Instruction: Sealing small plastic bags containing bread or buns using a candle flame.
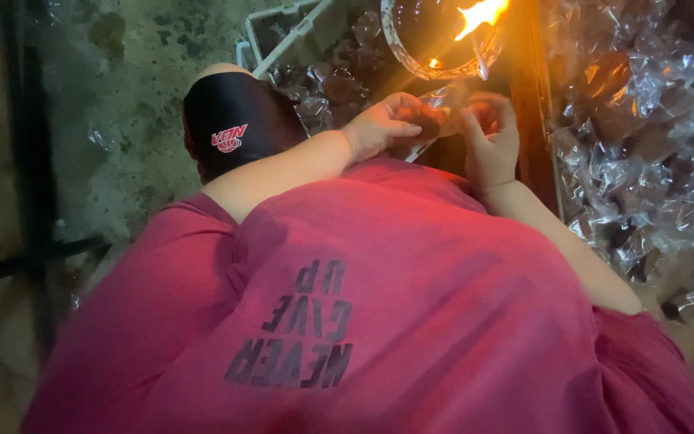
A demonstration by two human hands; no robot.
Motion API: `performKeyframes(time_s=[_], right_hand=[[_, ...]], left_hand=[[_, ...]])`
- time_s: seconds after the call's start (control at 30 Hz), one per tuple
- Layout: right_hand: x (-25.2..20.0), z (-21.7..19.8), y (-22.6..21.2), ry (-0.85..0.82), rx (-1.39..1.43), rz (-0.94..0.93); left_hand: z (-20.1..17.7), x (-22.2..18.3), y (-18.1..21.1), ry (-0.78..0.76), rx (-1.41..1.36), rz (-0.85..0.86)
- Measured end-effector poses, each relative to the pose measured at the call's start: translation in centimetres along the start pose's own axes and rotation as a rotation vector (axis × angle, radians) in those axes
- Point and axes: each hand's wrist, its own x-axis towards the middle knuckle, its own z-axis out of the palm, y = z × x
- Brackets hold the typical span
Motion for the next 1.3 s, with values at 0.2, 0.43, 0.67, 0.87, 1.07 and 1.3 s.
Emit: performKeyframes(time_s=[0.2, 0.43, 0.67, 0.87, 1.07, 1.3], right_hand=[[-1.1, 1.4, -2.4, -0.235, 0.127, 0.239], [-0.5, 1.6, -0.2, -0.132, -0.073, 0.15], [-1.2, 4.7, -6.9, -0.403, 0.028, 0.017], [-0.6, 3.4, -1.8, -0.437, -0.002, 0.122], [5.8, 0.5, 2.9, -0.232, -0.229, 0.111], [9.6, 1.2, 2.3, -0.138, -0.298, 0.252]], left_hand=[[-1.4, 1.0, -1.4, -0.125, 0.058, 0.015], [0.9, -0.9, 1.1, -0.082, 0.361, 0.046], [0.1, 0.7, -0.5, -0.036, 0.071, 0.17], [3.9, -2.8, 4.0, 0.031, -0.021, 0.276], [0.7, -0.1, 2.2, 0.269, 0.21, 0.056], [1.3, -0.5, 2.7, 0.219, 0.312, -0.009]])
